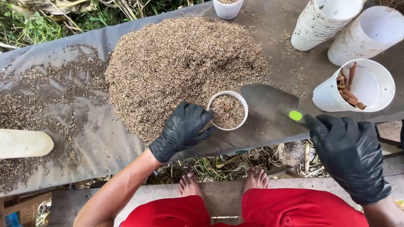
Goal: Filling a small plastic cup with a seed mixture and planting a single seed using a hand trowel.
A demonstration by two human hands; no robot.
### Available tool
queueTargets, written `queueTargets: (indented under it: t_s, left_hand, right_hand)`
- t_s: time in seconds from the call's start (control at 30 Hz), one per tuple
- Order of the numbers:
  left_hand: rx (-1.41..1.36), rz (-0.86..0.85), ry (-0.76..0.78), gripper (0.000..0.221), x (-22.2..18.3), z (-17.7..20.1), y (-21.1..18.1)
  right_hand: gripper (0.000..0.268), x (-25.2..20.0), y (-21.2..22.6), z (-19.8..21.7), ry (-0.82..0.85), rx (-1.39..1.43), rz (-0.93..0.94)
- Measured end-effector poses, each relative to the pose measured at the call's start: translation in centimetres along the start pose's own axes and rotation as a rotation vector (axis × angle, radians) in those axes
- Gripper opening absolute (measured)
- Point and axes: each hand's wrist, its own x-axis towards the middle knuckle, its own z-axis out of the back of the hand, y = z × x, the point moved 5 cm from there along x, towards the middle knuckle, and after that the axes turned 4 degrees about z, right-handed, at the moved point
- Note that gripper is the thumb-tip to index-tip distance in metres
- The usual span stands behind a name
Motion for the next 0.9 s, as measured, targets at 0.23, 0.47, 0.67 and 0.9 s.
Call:
queueTargets:
  t_s: [0.23,0.47,0.67,0.9]
  left_hand:
    - [0.051,-0.034,-0.002,0.032,0.2,1.9,-0.1]
    - [0.169,-0.073,0.014,0.031,-0.2,1.9,-0.5]
    - [-0.050,-0.028,0.018,0.029,-0.1,1.2,-0.3]
    - [-0.189,-0.018,0.015,0.034,0.0,0.0,1.1]
  right_hand:
    - [0.029,-0.6,0.0,-1.2,0.004,-0.048,-0.082]
    - [0.033,4.7,1.5,-3.8,0.123,0.151,-0.059]
    - [0.017,5.7,2.5,-3.9,-0.215,-0.016,-0.116]
    - [0.057,1.5,0.5,-6.2,-0.051,0.154,-0.121]
